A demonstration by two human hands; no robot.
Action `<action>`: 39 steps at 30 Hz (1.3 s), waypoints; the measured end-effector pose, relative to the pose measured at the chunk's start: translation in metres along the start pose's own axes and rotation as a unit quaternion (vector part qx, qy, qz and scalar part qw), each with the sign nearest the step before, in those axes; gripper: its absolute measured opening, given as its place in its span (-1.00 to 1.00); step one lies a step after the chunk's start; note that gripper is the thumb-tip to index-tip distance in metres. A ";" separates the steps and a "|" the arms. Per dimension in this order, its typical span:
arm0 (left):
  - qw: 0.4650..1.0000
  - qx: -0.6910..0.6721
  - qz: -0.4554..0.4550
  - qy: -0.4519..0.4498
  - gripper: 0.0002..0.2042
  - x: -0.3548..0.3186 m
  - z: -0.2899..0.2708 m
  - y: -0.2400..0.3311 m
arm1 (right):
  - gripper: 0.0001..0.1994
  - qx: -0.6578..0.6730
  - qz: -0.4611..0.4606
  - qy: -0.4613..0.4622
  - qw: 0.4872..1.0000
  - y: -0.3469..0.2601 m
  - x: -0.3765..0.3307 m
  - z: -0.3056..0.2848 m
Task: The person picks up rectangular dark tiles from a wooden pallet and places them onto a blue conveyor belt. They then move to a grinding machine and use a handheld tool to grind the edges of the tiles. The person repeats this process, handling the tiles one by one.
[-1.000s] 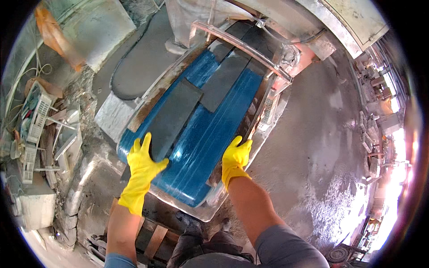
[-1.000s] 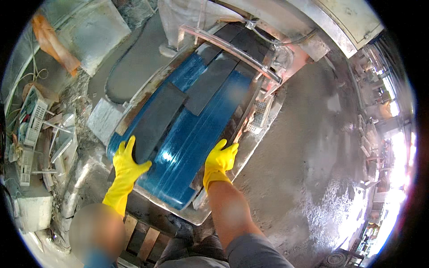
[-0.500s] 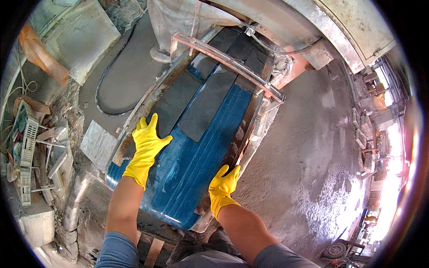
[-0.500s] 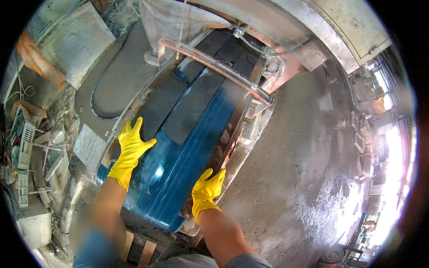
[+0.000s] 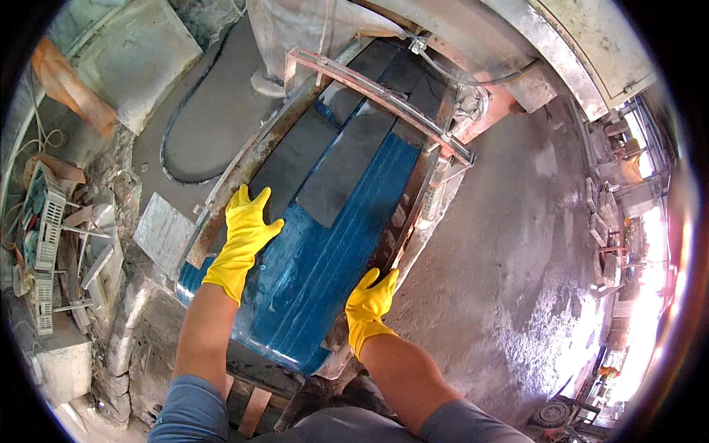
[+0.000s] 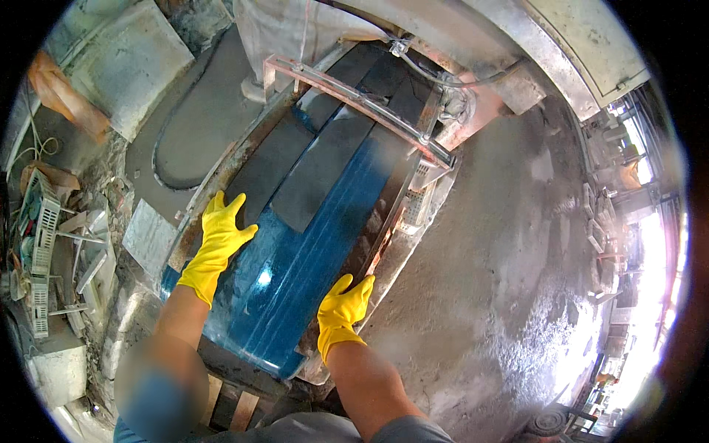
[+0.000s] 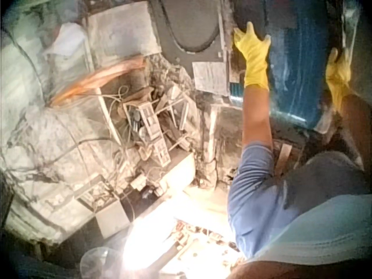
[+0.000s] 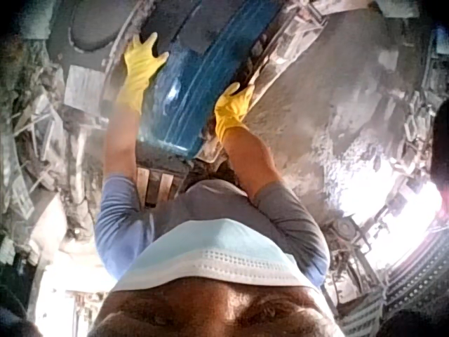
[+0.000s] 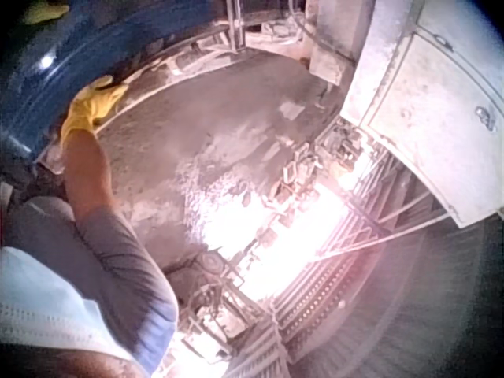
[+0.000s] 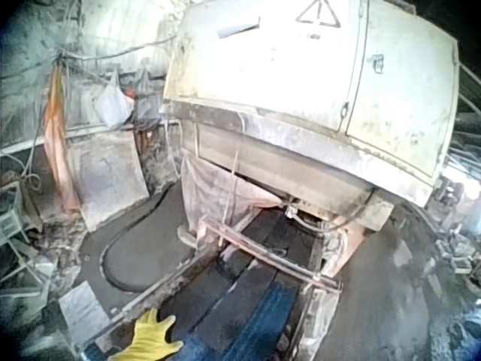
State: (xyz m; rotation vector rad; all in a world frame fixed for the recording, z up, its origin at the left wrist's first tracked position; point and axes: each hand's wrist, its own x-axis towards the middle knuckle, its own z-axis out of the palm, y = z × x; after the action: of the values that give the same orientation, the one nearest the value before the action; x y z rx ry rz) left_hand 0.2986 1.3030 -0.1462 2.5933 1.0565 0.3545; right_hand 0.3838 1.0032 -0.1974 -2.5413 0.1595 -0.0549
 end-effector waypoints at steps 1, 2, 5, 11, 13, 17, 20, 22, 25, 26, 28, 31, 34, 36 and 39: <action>1.000 0.006 -0.002 -0.004 -0.17 -0.002 -0.001 0.000 | -0.40 -0.024 -0.018 0.009 0.999 -0.007 -0.001 -0.004; 1.000 -0.016 -0.010 -0.010 -0.20 -0.003 -0.003 0.000 | -0.40 -0.052 -0.035 0.018 0.998 -0.005 -0.002 -0.008; 0.999 -0.031 -0.015 -0.012 -0.18 0.005 -0.003 0.008 | -0.40 0.084 -0.007 0.005 0.996 0.020 0.004 0.011; 1.000 -0.024 -0.007 -0.001 -0.17 0.010 0.004 0.002 | -0.38 0.029 -0.017 -0.003 0.999 0.003 -0.002 0.003; 0.999 -0.047 -0.005 -0.011 -0.15 0.010 0.001 0.001 | -0.37 -0.045 -0.023 -0.009 0.999 -0.013 -0.002 -0.013; 0.998 -0.056 -0.009 -0.005 -0.13 0.006 0.001 0.009 | -0.36 -0.053 -0.025 -0.007 0.998 -0.016 0.001 -0.016; 0.996 -0.072 -0.004 0.042 -0.13 -0.014 -0.001 0.005 | -0.35 -0.022 -0.015 -0.028 0.999 -0.017 0.001 -0.015; 0.993 -0.065 0.000 0.099 -0.17 -0.042 0.002 0.012 | -0.34 0.014 -0.003 -0.037 0.999 -0.006 0.003 -0.009; 0.990 -0.064 0.021 0.123 -0.21 -0.108 -0.003 0.035 | -0.33 -0.038 -0.033 -0.028 0.998 -0.019 -0.001 -0.019; 0.991 -0.078 0.038 0.103 -0.22 -0.137 -0.001 0.046 | -0.32 -0.042 -0.023 -0.041 0.998 -0.018 0.000 -0.022; 0.991 -0.089 0.074 0.062 -0.23 -0.192 0.006 0.064 | -0.31 -0.054 -0.017 -0.036 0.998 -0.012 0.003 -0.024; 0.989 -0.130 0.054 0.039 -0.28 -0.256 0.006 0.074 | -0.30 -0.049 -0.020 -0.026 0.998 -0.003 -0.002 -0.013; 0.988 -0.141 -0.006 0.062 -0.29 -0.306 0.009 0.075 | -0.31 -0.039 -0.039 -0.038 0.998 0.001 0.001 -0.012; 0.986 -0.131 -0.072 0.080 -0.29 -0.340 0.010 0.083 | -0.31 -0.047 -0.047 -0.042 0.997 0.006 0.005 -0.012; 0.925 -0.205 -0.282 0.153 -0.31 -0.409 0.026 0.101 | -0.31 -0.017 -0.019 -0.081 0.996 -0.012 0.007 -0.028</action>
State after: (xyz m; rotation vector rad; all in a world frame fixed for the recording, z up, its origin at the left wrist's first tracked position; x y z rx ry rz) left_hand 0.0865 0.9392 -0.1755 1.8033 1.5733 0.7511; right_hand 0.3903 0.9967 -0.1677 -2.5696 0.0476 0.1392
